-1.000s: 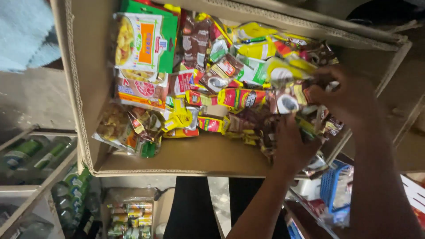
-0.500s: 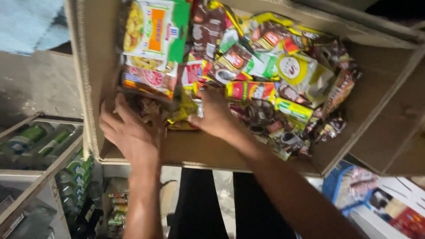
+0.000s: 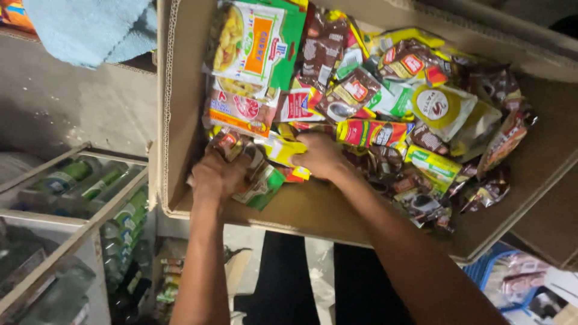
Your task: The person sorts various snack packets from a large cardboard box into a blue plastic basket. They pick up items like Mama Sita's and other packaged snacks, place them into the basket, and occasionally move the basket to a nearby shelf.
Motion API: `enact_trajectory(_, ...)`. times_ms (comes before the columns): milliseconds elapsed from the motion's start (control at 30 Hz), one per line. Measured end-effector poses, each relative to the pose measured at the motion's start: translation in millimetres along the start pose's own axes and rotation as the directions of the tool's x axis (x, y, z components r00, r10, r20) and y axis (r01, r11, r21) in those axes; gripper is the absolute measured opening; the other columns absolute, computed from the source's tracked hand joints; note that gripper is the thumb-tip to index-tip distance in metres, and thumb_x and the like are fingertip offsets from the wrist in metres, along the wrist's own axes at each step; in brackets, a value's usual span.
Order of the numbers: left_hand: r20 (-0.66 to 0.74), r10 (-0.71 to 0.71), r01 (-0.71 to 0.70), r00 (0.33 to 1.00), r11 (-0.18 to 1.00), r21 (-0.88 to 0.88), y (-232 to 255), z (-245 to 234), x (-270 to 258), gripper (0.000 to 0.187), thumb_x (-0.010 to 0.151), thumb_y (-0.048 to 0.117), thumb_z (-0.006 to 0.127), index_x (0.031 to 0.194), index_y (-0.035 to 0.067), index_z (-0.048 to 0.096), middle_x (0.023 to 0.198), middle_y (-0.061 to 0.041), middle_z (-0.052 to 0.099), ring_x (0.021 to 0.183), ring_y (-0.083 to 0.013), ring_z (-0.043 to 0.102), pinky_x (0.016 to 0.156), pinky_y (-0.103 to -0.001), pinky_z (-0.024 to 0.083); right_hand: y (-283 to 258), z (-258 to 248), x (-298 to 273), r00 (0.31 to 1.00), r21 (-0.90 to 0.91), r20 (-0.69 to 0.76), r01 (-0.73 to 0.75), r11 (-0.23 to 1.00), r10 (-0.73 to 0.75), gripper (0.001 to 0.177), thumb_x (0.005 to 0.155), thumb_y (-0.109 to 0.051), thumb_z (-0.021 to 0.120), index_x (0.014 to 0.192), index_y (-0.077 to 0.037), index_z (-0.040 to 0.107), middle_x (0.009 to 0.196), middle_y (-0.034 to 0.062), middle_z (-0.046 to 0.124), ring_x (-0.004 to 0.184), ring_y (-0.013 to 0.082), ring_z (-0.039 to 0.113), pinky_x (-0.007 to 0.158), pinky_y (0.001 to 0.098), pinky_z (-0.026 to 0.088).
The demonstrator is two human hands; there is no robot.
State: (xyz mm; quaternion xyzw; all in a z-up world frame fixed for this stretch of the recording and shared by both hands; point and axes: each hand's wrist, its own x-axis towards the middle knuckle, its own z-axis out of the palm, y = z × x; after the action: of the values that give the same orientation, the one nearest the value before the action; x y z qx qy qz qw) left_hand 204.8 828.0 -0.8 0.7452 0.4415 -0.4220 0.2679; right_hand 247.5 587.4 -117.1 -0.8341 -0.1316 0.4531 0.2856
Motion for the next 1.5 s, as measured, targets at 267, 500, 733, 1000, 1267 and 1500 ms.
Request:
enact_trajectory(267, -0.110, 0.357, -0.354, 0.928, 0.934, 0.043, -4.2, 85.0, -5.4, 0.096, 0.072, 0.068, 0.078, 0.136, 0.004, 0.048, 0.133, -0.024, 0.058, 0.124, -0.0495, 0.050, 0.105, -0.066, 0.029, -26.6, -99.6, -75.6, 0.972, 0.060, -0.167, -0.159, 0.985, 0.167, 0.036, 0.086, -0.029, 0.078, 0.111, -0.005, 0.071, 0.092, 0.0154, 0.076, 0.076, 0.0235, 0.071, 0.070, 0.0382, 0.054)
enact_trajectory(500, -0.095, 0.586, -0.473, 0.805, 0.537, -0.699, 74.7, 167.3, -118.6, 0.073, 0.081, 0.017, 0.070, 0.147, 0.001, 0.044, 0.130, -0.026, 0.061, 0.117, -0.0411, 0.062, 0.098, -0.047, 0.052, -53.9, -156.9, -121.1, 0.890, -0.058, -0.451, -0.101, 0.993, 0.064, 0.041, 0.091, -0.027, 0.077, 0.125, -0.004, 0.069, 0.102, 0.0162, 0.075, 0.082, 0.0222, 0.073, 0.073, 0.0364, 0.055)
enact_trajectory(733, -0.552, 0.439, -0.674, 0.709, 0.651, -0.349, 11.2, 110.8, -54.7, 0.048, 0.090, 0.011, 0.065, 0.137, 0.003, 0.058, 0.131, -0.026, 0.066, 0.122, -0.0415, 0.063, 0.105, -0.046, 0.050, -80.6, -144.2, -117.1, 0.830, -0.137, -0.553, -0.176, 0.975, 0.072, 0.031, 0.099, -0.019, 0.073, 0.128, -0.009, 0.072, 0.105, 0.0148, 0.076, 0.082, 0.0230, 0.070, 0.079, 0.0354, 0.054)
enact_trajectory(1000, -0.537, 0.127, -0.466, 0.834, 0.683, -0.562, -5.4, 41.7, 31.8, 0.065, 0.098, 0.041, 0.073, 0.136, -0.009, 0.055, 0.126, -0.023, 0.068, 0.118, -0.0244, 0.064, 0.104, -0.036, 0.046, -124.4, -67.1, 20.1, 0.981, 0.727, -0.192, 0.153, 0.669, -0.016, 0.059, 0.089, -0.027, 0.081, 0.132, 0.004, 0.055, 0.122, 0.0130, 0.071, 0.108, 0.0180, 0.071, 0.091, 0.0347, 0.059)
enact_trajectory(1267, -0.284, 0.207, -0.349, 0.936, 0.638, -0.686, 17.3, 63.8, 23.6, 0.073, 0.085, 0.044, 0.077, 0.143, 0.005, 0.056, 0.125, -0.022, 0.067, 0.107, -0.0248, 0.062, 0.097, -0.039, 0.045, -84.1, -42.6, 29.0, 0.921, 0.752, -0.353, 0.175, 0.636, 0.164, 0.069, 0.080, -0.009, 0.083, 0.139, -0.003, 0.048, 0.124, 0.0117, 0.071, 0.110, 0.0199, 0.069, 0.095, 0.0345, 0.058)
enact_trajectory(1500, -0.318, 0.428, -0.523, 0.846, 0.781, -0.342, 74.1, 90.5, -62.1, 0.065, 0.080, 0.048, 0.078, 0.136, 0.017, 0.064, 0.142, -0.025, 0.040, 0.131, -0.0440, 0.042, 0.109, -0.055, 0.035, -46.1, -97.9, -84.9, 0.868, 0.641, -0.481, 0.253, 0.724, 0.123, 0.052, 0.091, 0.003, 0.073, 0.139, -0.003, 0.054, 0.129, 0.0088, 0.068, 0.119, 0.0184, 0.067, 0.105, 0.0342, 0.055)
